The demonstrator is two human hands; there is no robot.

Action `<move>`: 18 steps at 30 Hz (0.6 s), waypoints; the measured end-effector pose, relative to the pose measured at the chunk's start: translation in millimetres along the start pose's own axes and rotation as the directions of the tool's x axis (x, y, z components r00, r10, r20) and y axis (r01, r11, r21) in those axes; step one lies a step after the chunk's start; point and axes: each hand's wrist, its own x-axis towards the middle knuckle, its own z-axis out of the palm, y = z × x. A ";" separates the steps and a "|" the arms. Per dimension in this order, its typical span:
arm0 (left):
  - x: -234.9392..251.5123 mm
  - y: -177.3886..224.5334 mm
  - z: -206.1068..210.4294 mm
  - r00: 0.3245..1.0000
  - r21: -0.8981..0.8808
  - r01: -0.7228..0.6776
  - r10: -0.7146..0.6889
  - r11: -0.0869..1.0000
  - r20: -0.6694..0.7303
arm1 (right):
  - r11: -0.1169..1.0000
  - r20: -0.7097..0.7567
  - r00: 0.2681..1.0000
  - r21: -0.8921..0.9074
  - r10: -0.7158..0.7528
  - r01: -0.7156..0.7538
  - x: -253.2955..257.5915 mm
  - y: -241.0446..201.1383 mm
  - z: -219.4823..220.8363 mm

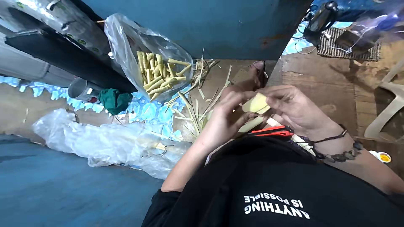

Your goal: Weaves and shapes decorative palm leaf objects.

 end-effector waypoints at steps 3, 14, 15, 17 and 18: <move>0.0 -2.0 5.7 0.998 -0.056 -0.019 0.016 0.998 -0.056 | 0.999 -0.066 0.998 0.044 0.017 -0.014 -0.3 1.1 -1.3; 4.9 -3.4 13.3 0.995 0.049 -0.035 0.040 0.998 -0.094 | 0.997 -0.022 0.999 -0.065 0.033 -0.035 -7.0 11.7 4.6; 5.2 -3.3 12.7 0.995 0.070 -0.027 0.033 0.997 -0.090 | 0.992 -0.002 1.000 -0.124 0.018 -0.019 -9.2 13.9 4.5; 4.3 -4.7 10.5 0.997 0.097 -0.021 0.028 0.995 -0.076 | 0.996 -0.046 0.999 -0.093 0.010 -0.014 -10.9 15.6 4.5; 4.1 -5.5 10.2 0.996 0.093 -0.030 0.037 0.995 -0.079 | 0.999 -0.108 0.993 -0.002 0.038 -0.039 -9.6 14.8 6.0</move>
